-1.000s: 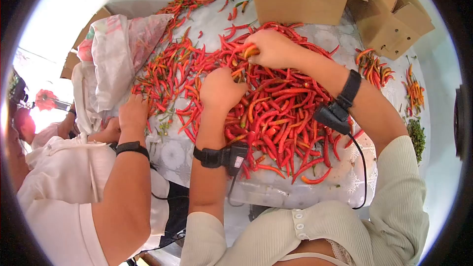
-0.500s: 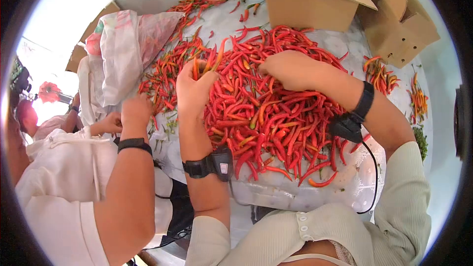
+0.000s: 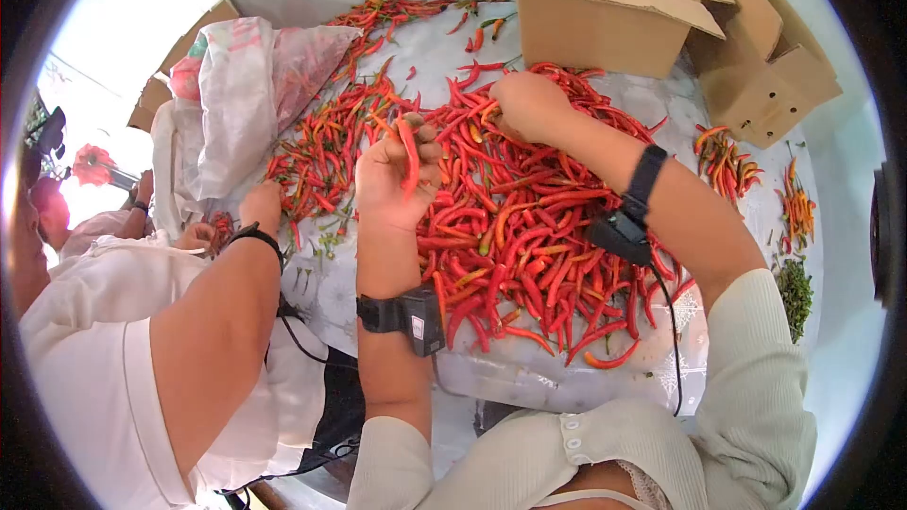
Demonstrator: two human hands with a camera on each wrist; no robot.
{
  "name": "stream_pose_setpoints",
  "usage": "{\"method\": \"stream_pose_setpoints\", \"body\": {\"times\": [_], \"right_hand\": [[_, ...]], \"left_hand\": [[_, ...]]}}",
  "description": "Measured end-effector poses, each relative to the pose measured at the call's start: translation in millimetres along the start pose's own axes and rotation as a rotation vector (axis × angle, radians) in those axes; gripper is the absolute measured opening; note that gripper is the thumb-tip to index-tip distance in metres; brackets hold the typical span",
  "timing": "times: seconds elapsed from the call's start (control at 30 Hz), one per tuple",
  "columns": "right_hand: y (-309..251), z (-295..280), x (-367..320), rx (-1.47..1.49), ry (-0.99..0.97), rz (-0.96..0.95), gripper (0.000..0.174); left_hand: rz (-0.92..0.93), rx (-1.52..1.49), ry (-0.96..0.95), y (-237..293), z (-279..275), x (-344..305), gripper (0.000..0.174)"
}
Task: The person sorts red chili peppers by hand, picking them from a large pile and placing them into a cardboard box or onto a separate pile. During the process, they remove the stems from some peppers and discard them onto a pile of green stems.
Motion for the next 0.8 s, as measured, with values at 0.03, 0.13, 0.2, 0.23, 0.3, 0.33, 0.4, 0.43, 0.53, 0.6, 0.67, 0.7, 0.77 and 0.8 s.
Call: {"method": "stream_pose_setpoints", "body": {"times": [0.03, 0.13, 0.2, 0.23, 0.3, 0.33, 0.4, 0.43, 0.53, 0.6, 0.67, 0.7, 0.77, 0.8], "right_hand": [[-2.1, 3.2, 3.7, -0.011, -0.023, 0.003, 0.023], [-5.8, 9.8, 12.8, -0.053, -0.074, -0.013, 0.022], [-6.5, 13.2, 12.7, -0.094, -0.1, -0.051, 0.021], [-5.7, 13.6, 9.0, -0.039, -0.056, -0.115, 0.021], [1.8, 11.2, -3.4, 0.066, 0.036, -0.241, 0.021], [10.0, 10.3, -6.0, 0.176, 0.067, -0.244, 0.022], [26.9, 8.0, -10.3, 0.396, 0.126, -0.247, 0.025], [25.7, -5.5, -18.6, 0.56, 0.086, -0.12, 0.026], [37.4, -30.6, -40.6, 1.007, 0.14, 0.177, 0.022], [42.5, -38.9, -48.3, 1.207, 0.175, 0.27, 0.021], [41.6, -47.1, -55.4, 1.366, 0.189, 0.366, 0.019], [45.1, -43.8, -56.0, 1.364, 0.188, 0.32, 0.018], [55.0, -31.9, -57.2, 1.36, 0.187, 0.233, 0.017], [56.1, -34.4, -60.8, 1.345, 0.167, 0.227, 0.018]], "left_hand": [[-0.019, -0.032, 0.061, -0.3, -1.6, -0.4, 0.021], [-0.077, -0.065, 0.178, -0.4, -12.6, 1.9, 0.013], [-0.118, -0.075, 0.298, -2.0, -12.7, 6.4, 0.015], [-0.141, -0.077, 0.355, -5.2, -7.7, 8.0, 0.017], [-0.015, 0.114, 0.454, -11.9, 0.8, 4.6, 0.021], [-0.012, 0.196, 0.42, -9.1, 3.1, 1.9, 0.021], [0.031, 0.48, 0.456, -8.8, 5.5, 2.8, 0.022], [0.069, 0.685, 0.521, -9.3, 6.3, 5.9, 0.022], [0.225, 1.38, 0.689, -7.5, 11.9, 24.3, 0.029], [0.26, 1.771, 0.78, -6.5, 14.6, 40.3, 0.034], [0.199, 2.078, 0.858, -5.4, 15.5, 59.7, 0.039], [0.169, 2.235, 0.891, -7.4, 15.4, 66.3, 0.041], [0.181, 2.3, 0.9, -13.9, 11.6, 70.8, 0.044], [0.151, 2.312, 0.871, -12.8, 12.3, 72.2, 0.044]]}}
Point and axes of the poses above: each hand's wrist, its own x-axis towards the middle knuckle, its own z-axis out of the palm, y = z × x, the point moved 1 cm from there along x, towards the middle knuckle, and after that the axes turned 10 degrees about -z, right-handed, at the moved point
